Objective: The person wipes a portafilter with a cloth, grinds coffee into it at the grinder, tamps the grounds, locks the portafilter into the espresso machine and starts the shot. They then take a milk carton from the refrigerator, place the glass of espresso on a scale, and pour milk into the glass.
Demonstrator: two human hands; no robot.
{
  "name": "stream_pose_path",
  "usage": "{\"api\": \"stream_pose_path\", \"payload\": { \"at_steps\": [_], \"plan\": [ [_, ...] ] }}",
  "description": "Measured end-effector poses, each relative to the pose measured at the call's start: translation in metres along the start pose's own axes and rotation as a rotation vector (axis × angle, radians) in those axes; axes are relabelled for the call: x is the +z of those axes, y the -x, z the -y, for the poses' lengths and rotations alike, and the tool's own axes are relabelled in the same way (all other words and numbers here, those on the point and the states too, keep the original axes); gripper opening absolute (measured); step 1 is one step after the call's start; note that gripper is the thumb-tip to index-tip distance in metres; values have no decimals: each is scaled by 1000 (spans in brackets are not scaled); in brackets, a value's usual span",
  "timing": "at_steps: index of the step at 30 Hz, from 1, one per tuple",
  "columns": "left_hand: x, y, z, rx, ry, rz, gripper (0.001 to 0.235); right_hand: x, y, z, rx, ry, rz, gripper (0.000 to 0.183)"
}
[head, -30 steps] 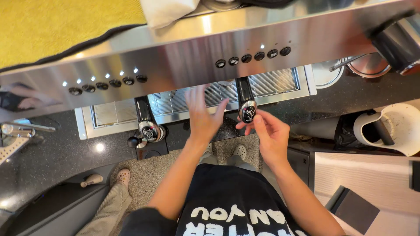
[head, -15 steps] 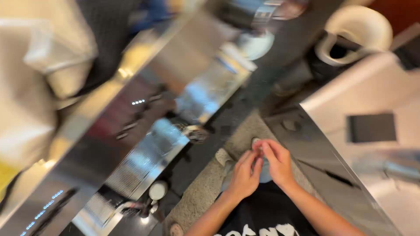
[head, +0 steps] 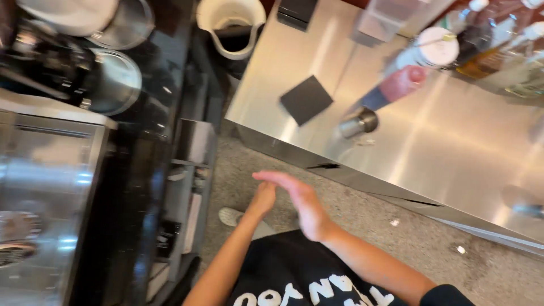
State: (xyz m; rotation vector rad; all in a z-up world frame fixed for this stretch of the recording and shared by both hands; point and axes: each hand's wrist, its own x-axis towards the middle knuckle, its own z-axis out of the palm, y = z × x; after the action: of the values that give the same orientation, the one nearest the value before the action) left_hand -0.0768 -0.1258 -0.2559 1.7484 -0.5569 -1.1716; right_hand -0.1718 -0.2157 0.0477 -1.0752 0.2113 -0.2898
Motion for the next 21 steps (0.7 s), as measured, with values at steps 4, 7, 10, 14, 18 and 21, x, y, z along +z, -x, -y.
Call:
{"api": "stream_pose_path", "payload": {
  "at_steps": [4,7,10,14,18,21],
  "plan": [
    [101,46,-94,-182,760,126,54,-105,51,-53,-127,953,-29,67],
    [133,91,-169,-313,1265,171,52,-164,89,-66,-491,1040,74,64],
    [138,103,-212,-393,1116,207,62,-217,120,-74,-453,1163,6,64],
    [112,94,-235,-229,881,262,38,-285,118,-90,-11,937,-578,36],
    [84,36,-216,-8,459,46,25,-304,68,-35,145,806,-854,44],
    [64,-30,-190,23,53,-181,30,-301,29,-19,458,485,-822,52]
  ]
}}
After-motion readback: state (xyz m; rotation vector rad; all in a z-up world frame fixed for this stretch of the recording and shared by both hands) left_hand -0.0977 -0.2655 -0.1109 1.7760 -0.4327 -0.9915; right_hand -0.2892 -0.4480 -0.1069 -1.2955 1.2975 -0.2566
